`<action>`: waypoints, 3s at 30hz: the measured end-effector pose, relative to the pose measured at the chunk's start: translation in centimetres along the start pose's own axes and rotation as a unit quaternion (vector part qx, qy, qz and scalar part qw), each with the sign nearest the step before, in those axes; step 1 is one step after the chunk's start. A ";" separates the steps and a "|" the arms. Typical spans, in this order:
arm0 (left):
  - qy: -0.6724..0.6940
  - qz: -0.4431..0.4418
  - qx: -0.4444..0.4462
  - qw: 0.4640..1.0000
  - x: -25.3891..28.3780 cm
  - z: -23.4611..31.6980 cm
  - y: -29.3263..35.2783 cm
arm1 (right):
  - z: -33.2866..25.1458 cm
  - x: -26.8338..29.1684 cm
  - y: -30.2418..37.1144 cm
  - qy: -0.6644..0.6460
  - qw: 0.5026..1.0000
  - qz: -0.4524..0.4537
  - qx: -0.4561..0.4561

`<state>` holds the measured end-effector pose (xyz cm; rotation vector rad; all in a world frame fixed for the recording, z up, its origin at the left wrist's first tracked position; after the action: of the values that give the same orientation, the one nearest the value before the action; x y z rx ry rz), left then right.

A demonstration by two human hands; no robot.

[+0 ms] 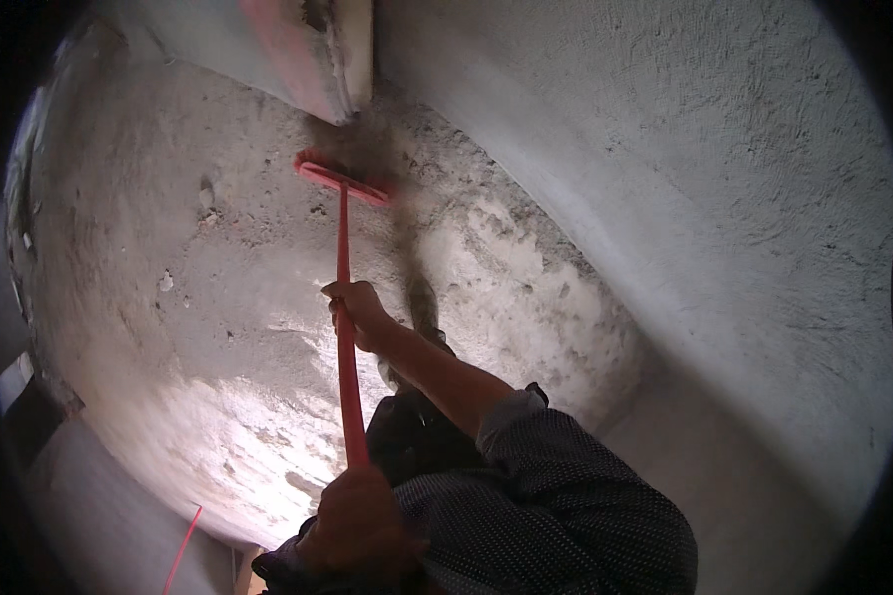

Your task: The person sweeps a dusty concrete floor with a red broom, moving debris toward a corner. The person then lifts and shifts a large white sheet or tarp covering materials on the floor.

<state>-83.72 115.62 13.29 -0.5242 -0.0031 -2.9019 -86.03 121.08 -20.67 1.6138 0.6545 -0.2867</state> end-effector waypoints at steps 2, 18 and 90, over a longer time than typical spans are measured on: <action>0.034 0.014 -0.029 0.999 1.7 1.1 0.0 | -0.5 -0.8 1.5 -0.042 0.999 -0.007 0.006; 0.103 0.220 0.083 0.967 7.9 -12.5 4.6 | 3.5 4.2 -13.9 0.065 0.991 0.035 0.114; -0.044 0.218 0.070 0.972 23.1 -9.7 1.7 | 5.4 -26.1 -16.3 0.083 0.970 -0.129 -0.190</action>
<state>-108.01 109.23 12.13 -0.5491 -0.0930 -2.4288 -115.22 109.92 -20.85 1.1923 0.9879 -0.2015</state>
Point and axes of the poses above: each hand's wrist, its own y-axis away from the middle knuckle, its own x-axis out of the back of the hand, z = x × y, the point moved 5 cm from there along -y, towards the middle knuckle, and after that the axes turned 5 degrees about -z, right-handed, at the moved point
